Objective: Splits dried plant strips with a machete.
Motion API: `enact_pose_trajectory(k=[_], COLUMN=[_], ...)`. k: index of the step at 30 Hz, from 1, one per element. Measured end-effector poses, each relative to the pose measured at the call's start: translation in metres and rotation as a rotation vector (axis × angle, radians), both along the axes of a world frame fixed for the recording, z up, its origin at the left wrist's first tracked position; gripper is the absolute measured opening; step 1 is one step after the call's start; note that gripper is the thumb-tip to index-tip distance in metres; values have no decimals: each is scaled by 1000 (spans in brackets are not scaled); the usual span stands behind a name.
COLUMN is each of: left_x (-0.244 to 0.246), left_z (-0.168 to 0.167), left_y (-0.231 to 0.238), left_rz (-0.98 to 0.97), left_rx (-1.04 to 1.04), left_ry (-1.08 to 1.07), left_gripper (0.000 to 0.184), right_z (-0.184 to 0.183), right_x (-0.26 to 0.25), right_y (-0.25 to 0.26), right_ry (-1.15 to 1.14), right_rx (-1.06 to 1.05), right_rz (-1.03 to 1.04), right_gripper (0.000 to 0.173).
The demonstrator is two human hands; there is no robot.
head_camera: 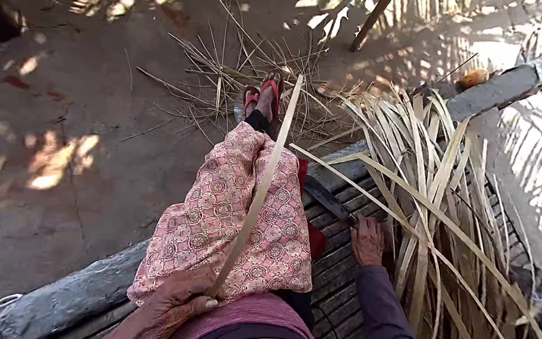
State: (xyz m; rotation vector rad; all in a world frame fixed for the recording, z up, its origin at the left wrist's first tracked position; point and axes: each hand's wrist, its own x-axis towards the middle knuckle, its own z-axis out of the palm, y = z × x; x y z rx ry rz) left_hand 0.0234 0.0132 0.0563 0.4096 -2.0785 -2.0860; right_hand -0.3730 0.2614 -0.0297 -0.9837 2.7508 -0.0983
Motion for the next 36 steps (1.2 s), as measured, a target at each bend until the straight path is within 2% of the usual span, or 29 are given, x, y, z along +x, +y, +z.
enact_pose_trajectory(k=[4, 7, 10, 15, 16, 19, 21, 23, 26, 28, 31, 36], left_x=[-9, -34, -73, -131, -139, -158, -164, -168, -170, -172, -174, -172], left_z=[-1, 10, 28, 49, 50, 54, 56, 59, 58, 58, 60, 63], left_y=[-13, -20, -25, -27, -26, -19, -9, 1, 15, 24, 33, 39], left_rz=[2, 76, 181, 354, 365, 414, 427, 439, 425, 417, 417, 421], left_rx=[-4, 167, 342, 567, 600, 684, 703, 730, 757, 785, 825, 912], left_ry=[69, 177, 300, 302, 293, 218, 161, 104, 48, 32, -2, -36], left_gripper=[23, 15, 15, 19, 21, 26, 26, 26, 26, 26, 26, 25], right_z=[11, 16, 22, 35, 40, 70, 92, 107, 133, 146, 147, 141], right_x=[19, 42, 66, 122, 132, 147, 150, 148, 143, 144, 146, 152], right_y=[-9, -6, 3, 29, 31, 20, 10, 4, -8, -23, -41, -55], right_ry=[-134, -265, -365, -347, -416, -853, -978, -880, -800, -783, -547, -328], right_rx=[48, -16, -134, -512, -608, -946, -1094, -1163, -1209, -1222, -1143, -1012], right_rz=[21, -47, -163, -310, -360, -463, -476, -338, -89, 1, 93, 228], right_gripper=[47, 45, 45, 46, 48, 59, 54, 34, 23, 11, 30, 34])
